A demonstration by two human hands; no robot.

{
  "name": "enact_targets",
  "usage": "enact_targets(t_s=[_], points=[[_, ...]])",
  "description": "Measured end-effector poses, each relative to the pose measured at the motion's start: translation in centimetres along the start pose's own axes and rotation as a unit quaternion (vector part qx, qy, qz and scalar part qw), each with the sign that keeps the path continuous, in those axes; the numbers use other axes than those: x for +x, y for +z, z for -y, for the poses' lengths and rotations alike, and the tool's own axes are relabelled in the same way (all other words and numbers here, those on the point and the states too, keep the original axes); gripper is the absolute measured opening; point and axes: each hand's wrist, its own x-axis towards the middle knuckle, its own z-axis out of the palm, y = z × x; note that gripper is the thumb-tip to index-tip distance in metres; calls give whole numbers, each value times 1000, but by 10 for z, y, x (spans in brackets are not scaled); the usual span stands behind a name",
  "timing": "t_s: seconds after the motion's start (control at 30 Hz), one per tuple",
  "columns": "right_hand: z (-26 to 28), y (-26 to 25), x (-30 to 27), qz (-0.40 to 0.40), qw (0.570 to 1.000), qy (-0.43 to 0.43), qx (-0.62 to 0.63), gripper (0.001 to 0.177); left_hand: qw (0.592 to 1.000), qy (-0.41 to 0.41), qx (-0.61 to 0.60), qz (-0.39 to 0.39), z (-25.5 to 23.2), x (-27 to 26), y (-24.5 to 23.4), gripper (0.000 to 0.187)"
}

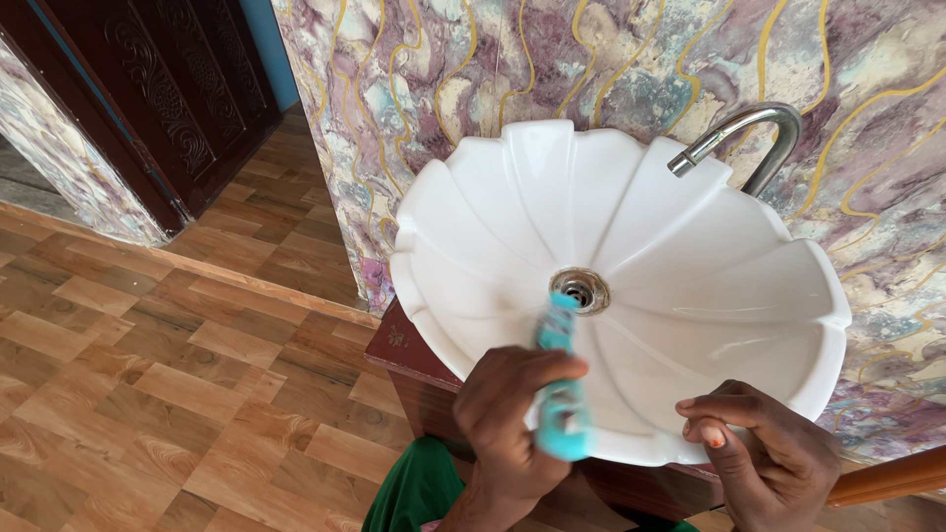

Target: The person cleans the surface of a shell-shaped sink and around the drain using a brush.

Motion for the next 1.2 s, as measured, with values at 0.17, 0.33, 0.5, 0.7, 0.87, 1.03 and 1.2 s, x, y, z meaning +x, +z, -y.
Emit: enact_targets(t_s=[0.17, 0.33, 0.5, 0.7, 0.87, 1.03, 1.2], points=[[1, 3, -1, -11, 999, 41, 5, 14, 996, -21, -77, -27, 1, 4, 1, 18], [4, 2, 2, 7, 1000, 9, -20, 18, 980, -56, 73, 179, -13, 18, 3, 21], [3, 3, 9, 37, 999, -12, -11, 45, 962, -21, 75, 261, -12, 20, 2, 29], [12, 4, 15, 123, 988, -82, -51, 51, 941, -64, -63, 325, -17, 21, -10, 36], [28, -9, 39, 117, 973, -120, -160, 45, 918, -47, -60, 388, 1, 46, -2, 37], [39, -32, 66, 233, 938, -149, -209, 44, 710, -101, -403, 569, 50, 86, 24, 34], [11, -24, 88, 325, 922, -83, -191, 41, 752, -25, -153, 640, 79, 95, 66, 33]])
